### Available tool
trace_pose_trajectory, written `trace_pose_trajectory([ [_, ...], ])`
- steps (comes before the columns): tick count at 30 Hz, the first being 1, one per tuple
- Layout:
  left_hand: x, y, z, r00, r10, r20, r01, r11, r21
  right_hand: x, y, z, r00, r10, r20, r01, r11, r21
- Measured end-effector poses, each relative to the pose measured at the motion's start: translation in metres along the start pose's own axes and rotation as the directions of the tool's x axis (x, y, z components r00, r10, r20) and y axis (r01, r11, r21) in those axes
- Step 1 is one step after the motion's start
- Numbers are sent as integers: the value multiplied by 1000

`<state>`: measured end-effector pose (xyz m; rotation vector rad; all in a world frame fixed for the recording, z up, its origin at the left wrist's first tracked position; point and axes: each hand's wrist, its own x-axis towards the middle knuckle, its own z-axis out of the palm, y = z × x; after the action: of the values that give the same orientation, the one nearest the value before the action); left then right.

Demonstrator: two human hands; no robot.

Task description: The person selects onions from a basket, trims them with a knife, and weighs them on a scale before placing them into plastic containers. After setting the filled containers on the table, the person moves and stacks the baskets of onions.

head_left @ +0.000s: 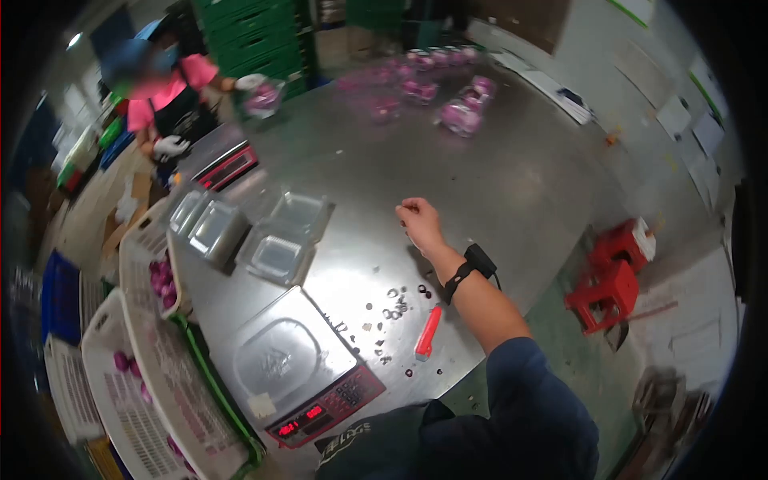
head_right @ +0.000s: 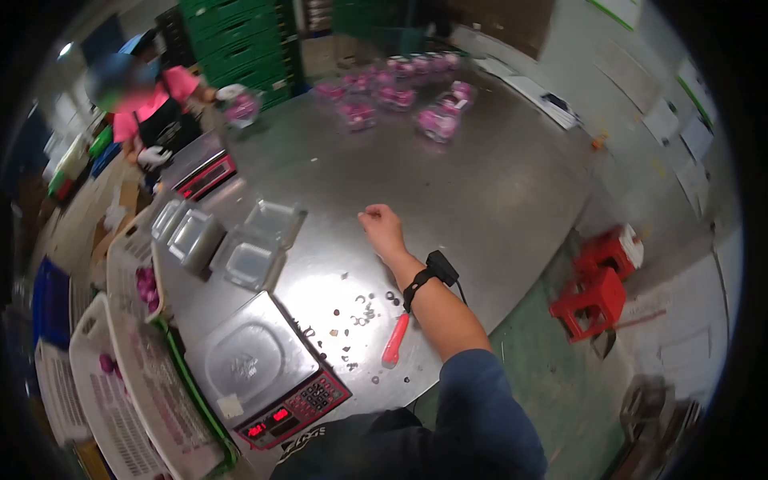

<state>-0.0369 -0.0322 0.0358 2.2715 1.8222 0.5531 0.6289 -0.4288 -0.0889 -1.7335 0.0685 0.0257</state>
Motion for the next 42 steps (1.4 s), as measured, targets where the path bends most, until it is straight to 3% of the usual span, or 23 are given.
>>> trace_pose_trajectory([
  [2,5,-13,6,997,-5,75,-2,995,99,-3,0,44,986,-108,126,117,991,-70],
  [3,21,-47,22,994,30,103,-27,999,-36,-9,-6,68,976,-110,185,124,990,-65],
  [5,21,-85,41,993,92,71,-76,978,-196,-24,-27,115,918,-253,305,336,905,-262],
  [9,26,-80,41,994,10,107,5,991,-137,-61,-51,208,783,-237,576,461,842,-280],
  [11,21,-59,30,996,1,90,4,999,-53,-74,-37,255,650,-342,679,680,660,-319],
  [13,17,-39,18,997,1,82,-3,1000,26,-82,-16,295,538,-334,774,770,568,-290],
  [14,17,-34,16,997,1,76,-4,999,52,-83,-6,310,485,-239,841,794,523,-310],
  [16,19,-38,16,996,6,94,-14,996,85,-76,17,327,362,-173,916,913,264,-311],
  [17,18,-38,15,996,4,90,-12,995,97,-79,4,326,343,-44,938,930,155,-333],
  [18,20,-37,15,996,9,87,-19,994,106,-80,3,326,324,-62,944,940,134,-314],
  [19,21,-34,12,997,-27,75,18,993,116,-78,7,328,430,-82,899,889,211,-406],
  [20,22,-32,10,995,-31,95,20,993,114,-87,-1,324,468,-144,872,870,248,-426],
  [21,23,-30,8,992,-32,119,19,994,109,-74,12,323,431,-184,883,892,237,-386],
  [22,24,-27,6,992,-57,116,44,993,112,-75,11,320,471,-219,855,876,235,-422],
  [26,28,-32,6,989,31,144,-43,996,83,-79,10,315,467,-339,817,882,243,-403],
  [28,32,-34,3,977,104,184,-108,994,9,-80,12,315,485,-325,812,871,265,-414],
  [30,39,-42,-4,959,88,269,-101,994,36,-82,10,315,492,-287,822,863,282,-418],
  [32,56,-51,-14,838,221,498,-194,975,-106,-80,13,316,500,-250,829,854,301,-424],
  [33,70,-65,-15,799,237,553,-153,969,-194,-77,15,317,507,-182,842,848,282,-450],
  [36,138,-85,-27,814,195,547,-89,973,-214,-69,24,319,538,-77,839,821,274,-501],
  [38,192,-104,-27,799,140,585,-104,990,-94,-65,33,319,494,-192,848,870,92,-485],
  [40,240,-124,-8,804,91,587,-141,989,40,-74,23,318,520,-197,831,853,153,-498],
  [42,268,-133,18,812,123,570,-172,985,32,-76,20,316,548,-195,813,833,212,-510],
])
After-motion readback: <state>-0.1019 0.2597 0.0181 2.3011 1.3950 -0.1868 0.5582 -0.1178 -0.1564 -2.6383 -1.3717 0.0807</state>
